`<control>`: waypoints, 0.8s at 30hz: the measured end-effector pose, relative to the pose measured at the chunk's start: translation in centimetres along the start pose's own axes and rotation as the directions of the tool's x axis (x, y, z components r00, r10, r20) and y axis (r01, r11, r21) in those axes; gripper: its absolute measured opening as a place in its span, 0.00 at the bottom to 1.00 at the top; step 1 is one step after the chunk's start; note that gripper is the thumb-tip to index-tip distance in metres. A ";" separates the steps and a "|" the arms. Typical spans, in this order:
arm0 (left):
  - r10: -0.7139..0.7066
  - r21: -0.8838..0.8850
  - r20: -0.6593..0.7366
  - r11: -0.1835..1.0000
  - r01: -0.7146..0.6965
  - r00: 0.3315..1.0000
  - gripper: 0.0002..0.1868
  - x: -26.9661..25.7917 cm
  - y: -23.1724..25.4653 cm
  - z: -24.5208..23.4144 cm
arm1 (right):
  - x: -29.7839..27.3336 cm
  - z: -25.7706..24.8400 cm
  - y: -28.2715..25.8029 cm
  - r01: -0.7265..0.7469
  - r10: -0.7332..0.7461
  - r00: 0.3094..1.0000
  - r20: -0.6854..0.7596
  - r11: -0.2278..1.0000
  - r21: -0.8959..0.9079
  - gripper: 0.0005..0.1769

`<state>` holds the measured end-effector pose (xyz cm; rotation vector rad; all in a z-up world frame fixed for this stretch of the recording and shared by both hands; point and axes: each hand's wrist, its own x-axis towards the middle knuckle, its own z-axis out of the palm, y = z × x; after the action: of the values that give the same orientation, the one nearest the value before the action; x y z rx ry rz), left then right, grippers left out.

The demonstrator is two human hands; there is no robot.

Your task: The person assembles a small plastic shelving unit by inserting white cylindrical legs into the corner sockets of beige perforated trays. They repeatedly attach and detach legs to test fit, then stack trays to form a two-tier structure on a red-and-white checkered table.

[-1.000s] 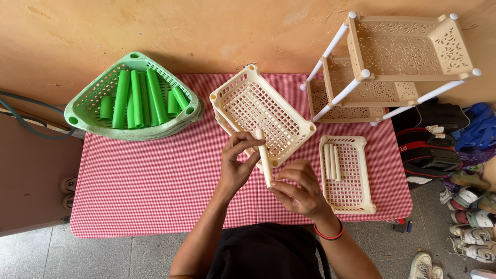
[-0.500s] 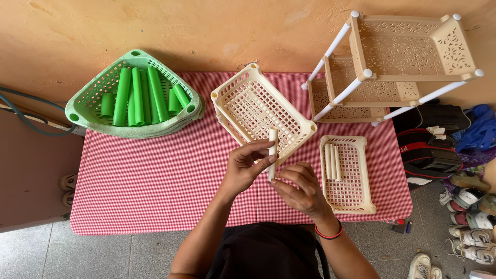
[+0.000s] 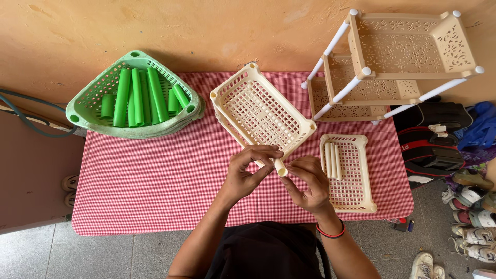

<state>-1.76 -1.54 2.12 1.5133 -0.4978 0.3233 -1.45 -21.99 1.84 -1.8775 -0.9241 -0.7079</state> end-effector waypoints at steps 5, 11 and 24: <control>-0.028 0.036 0.020 0.999 0.027 0.999 0.09 0.1 0.3 0.1 | 0.5 0.0 -0.6 -0.002 0.002 1.000 -0.021 1.000 0.026 0.24; 0.066 0.301 0.042 0.951 -0.076 0.997 0.11 0.6 0.3 0.3 | -0.3 0.4 0.0 0.012 -0.013 1.000 -0.021 0.999 -0.051 0.22; -0.177 0.155 -0.024 0.972 0.179 0.984 0.20 -0.2 0.1 3.6 | -3.3 0.0 -0.2 -0.141 0.125 0.983 -0.133 0.983 -0.118 0.18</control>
<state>-2.43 -5.12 2.06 1.6956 -0.3318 0.2335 -3.51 -22.93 -0.64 -1.9620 -0.6811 -0.8085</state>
